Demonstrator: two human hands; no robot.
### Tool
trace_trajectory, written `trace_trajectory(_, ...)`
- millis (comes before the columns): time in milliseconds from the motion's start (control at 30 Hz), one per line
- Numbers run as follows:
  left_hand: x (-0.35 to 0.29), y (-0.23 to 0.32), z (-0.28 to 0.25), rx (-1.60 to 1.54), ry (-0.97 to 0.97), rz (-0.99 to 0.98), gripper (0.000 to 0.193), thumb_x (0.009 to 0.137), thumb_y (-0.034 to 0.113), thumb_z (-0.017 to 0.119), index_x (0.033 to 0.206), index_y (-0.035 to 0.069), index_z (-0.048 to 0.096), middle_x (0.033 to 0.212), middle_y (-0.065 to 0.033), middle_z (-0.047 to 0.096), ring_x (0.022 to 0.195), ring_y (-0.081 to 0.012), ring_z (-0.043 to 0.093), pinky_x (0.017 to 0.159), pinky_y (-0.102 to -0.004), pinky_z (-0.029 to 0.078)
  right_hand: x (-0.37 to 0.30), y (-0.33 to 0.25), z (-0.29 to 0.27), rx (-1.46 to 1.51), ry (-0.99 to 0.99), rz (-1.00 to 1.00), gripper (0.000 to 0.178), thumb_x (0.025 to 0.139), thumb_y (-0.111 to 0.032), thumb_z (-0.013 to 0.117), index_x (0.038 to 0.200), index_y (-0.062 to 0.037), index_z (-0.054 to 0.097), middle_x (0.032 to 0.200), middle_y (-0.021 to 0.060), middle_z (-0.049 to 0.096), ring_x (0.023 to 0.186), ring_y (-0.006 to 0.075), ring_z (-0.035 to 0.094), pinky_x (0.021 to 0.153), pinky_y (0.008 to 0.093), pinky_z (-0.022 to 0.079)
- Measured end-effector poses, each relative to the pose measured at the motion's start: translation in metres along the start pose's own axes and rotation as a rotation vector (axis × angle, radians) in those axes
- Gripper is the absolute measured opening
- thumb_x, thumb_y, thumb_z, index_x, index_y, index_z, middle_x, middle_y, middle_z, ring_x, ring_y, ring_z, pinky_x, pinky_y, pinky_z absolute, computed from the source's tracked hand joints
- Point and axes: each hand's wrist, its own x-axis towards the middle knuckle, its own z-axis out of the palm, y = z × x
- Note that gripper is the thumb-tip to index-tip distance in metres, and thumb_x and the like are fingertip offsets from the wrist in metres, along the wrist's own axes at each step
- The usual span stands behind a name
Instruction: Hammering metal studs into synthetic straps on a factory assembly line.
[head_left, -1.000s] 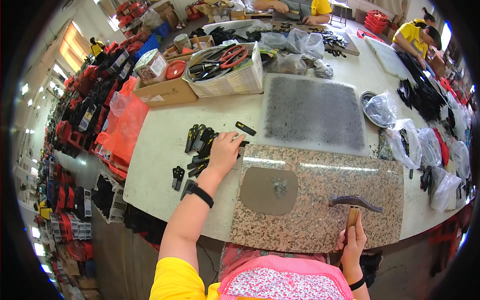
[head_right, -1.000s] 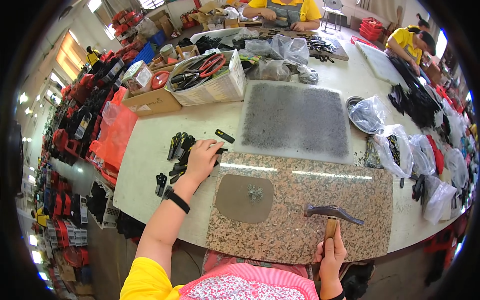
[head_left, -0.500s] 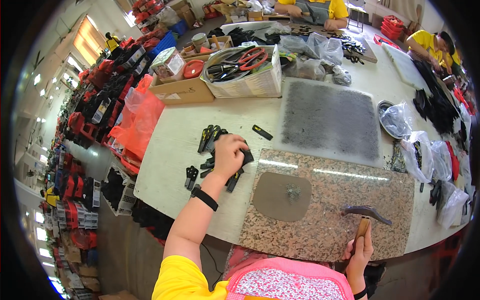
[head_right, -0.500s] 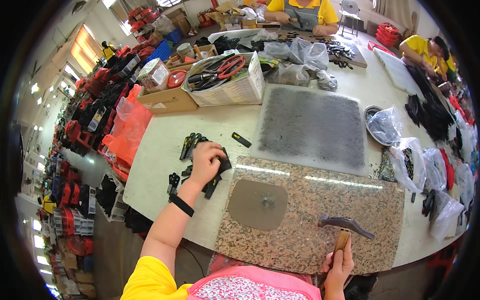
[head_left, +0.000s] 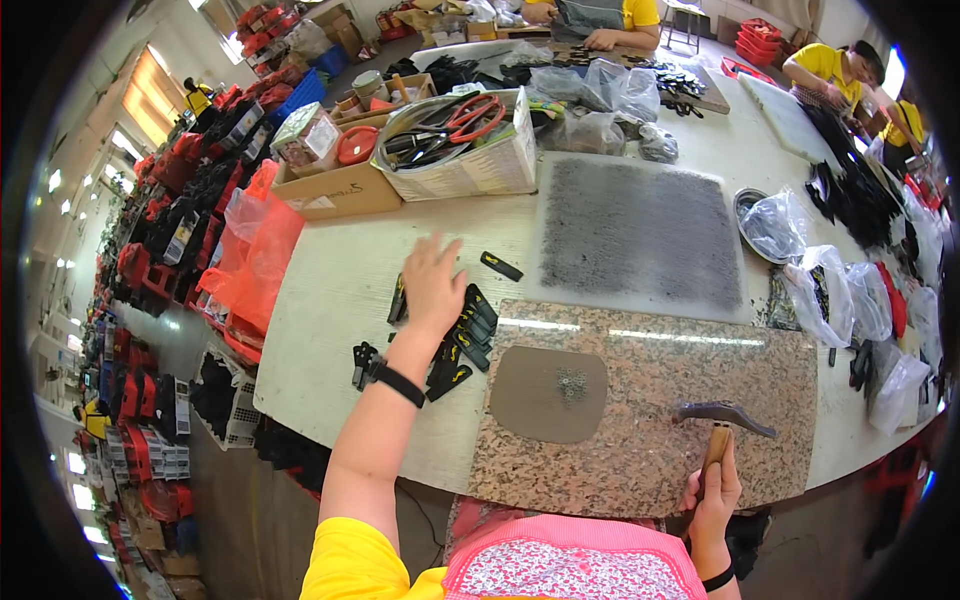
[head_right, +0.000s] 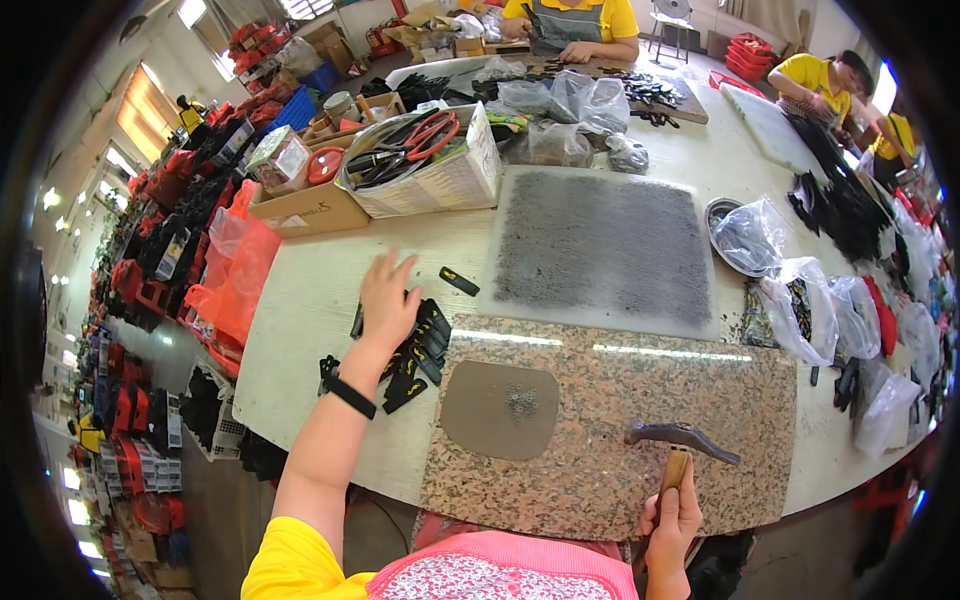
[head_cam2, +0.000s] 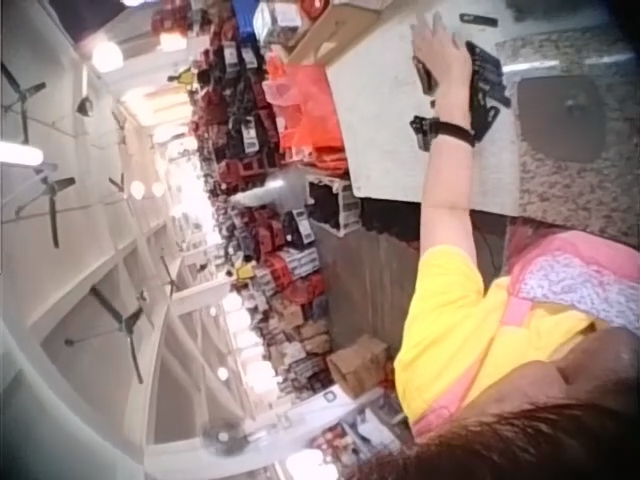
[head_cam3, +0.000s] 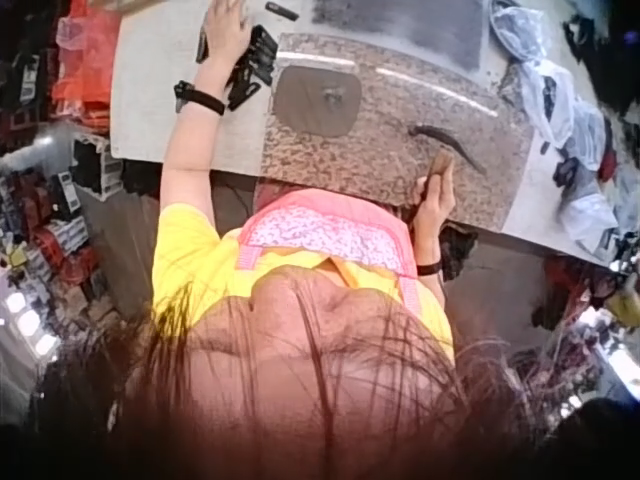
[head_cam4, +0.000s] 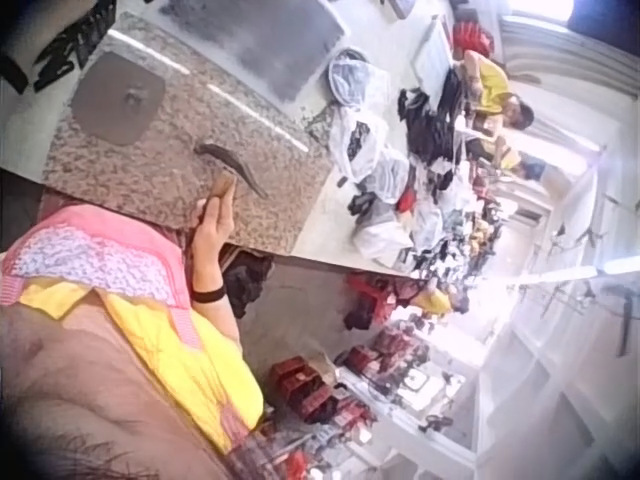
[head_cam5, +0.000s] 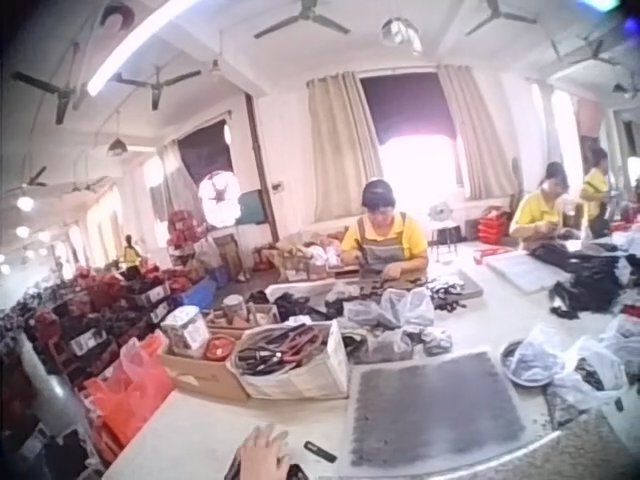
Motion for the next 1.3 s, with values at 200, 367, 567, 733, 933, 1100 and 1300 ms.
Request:
trace_trajectory(200, 0.038, 0.013, 0.039, 0.066, -0.183, 0.344, 0.041, 0.082, 0.004, 0.066, 0.121, 0.015, 0.067, 0.121, -0.0067, 0.067, 0.125, -0.0326, 0.053, 0.109, -0.0495, 0.037, 0.000, -0.008, 0.009, 0.047, 0.003, 0.021, 0.052, 0.107, -0.019, 0.048, 0.157, -0.0161, 0.033, 0.067, 0.0010, 0.047, 0.050, 0.0088, 0.040, 0.045, 0.0262, 0.041)
trace_trajectory(367, 0.041, 0.014, 0.011, 0.012, -0.191, 0.238, 0.021, 0.078, 0.008, 0.071, 0.098, 0.012, 0.072, 0.091, -0.0069, 0.065, 0.097, -0.0318, 0.061, 0.087, -0.0458, 0.046, 0.000, -0.009, 0.007, 0.051, -0.008, 0.015, 0.052, 0.107, -0.018, 0.048, 0.157, -0.0156, 0.034, 0.066, 0.0006, 0.046, 0.050, 0.0090, 0.040, 0.046, 0.0260, 0.041)
trace_trajectory(567, -0.041, 0.088, -0.070, -0.437, 0.019, 0.287, 0.016, 0.082, 0.010, 0.074, 0.091, 0.007, 0.061, 0.084, -0.0123, 0.063, 0.075, -0.0332, 0.064, 0.063, -0.0399, 0.052, -0.007, -0.007, 0.000, 0.044, 0.014, 0.016, 0.051, 0.107, -0.015, 0.046, 0.156, -0.0157, 0.035, 0.065, 0.0005, 0.046, 0.049, 0.0086, 0.040, 0.045, 0.0250, 0.039)
trace_trajectory(733, -0.148, 0.162, -0.089, -0.749, -0.150, 0.488, 0.030, 0.073, -0.001, 0.076, 0.100, 0.007, 0.066, 0.092, -0.0120, 0.068, 0.082, -0.0300, 0.069, 0.070, -0.0366, 0.057, -0.001, -0.011, 0.006, 0.029, -0.040, 0.010, 0.051, 0.106, -0.013, 0.045, 0.156, -0.0168, 0.036, 0.065, 0.0006, 0.047, 0.048, 0.0080, 0.039, 0.044, 0.0238, 0.037)
trace_trajectory(933, -0.189, 0.166, -0.070, -0.653, -0.092, 0.460, 0.024, 0.068, -0.002, 0.070, 0.089, 0.007, 0.069, 0.086, -0.0093, 0.069, 0.078, -0.0298, 0.069, 0.070, -0.0385, 0.058, 0.005, -0.020, 0.014, 0.061, -0.036, -0.029, 0.051, 0.106, -0.014, 0.046, 0.156, -0.0181, 0.037, 0.067, 0.0000, 0.047, 0.049, 0.0073, 0.039, 0.045, 0.0232, 0.039)
trace_trajectory(1100, -0.213, 0.166, -0.079, -0.497, -0.152, 0.461, 0.025, 0.069, 0.002, 0.075, 0.092, 0.005, 0.068, 0.098, -0.0114, 0.071, 0.088, -0.0305, 0.068, 0.074, -0.0398, 0.057, 0.004, -0.011, 0.008, 0.102, -0.061, -0.027, 0.050, 0.107, -0.016, 0.047, 0.155, -0.0194, 0.037, 0.069, -0.0001, 0.049, 0.051, 0.0066, 0.041, 0.047, 0.0228, 0.041)
trace_trajectory(1300, -0.229, 0.176, -0.090, -0.418, -0.179, 0.425, 0.024, 0.076, 0.004, 0.077, 0.099, 0.004, 0.069, 0.110, -0.0114, 0.071, 0.097, -0.0313, 0.065, 0.082, -0.0409, 0.054, -0.001, -0.011, 0.002, 0.145, -0.099, -0.030, 0.050, 0.107, -0.017, 0.048, 0.155, -0.0199, 0.037, 0.069, -0.0006, 0.050, 0.051, 0.0060, 0.042, 0.047, 0.0224, 0.042)
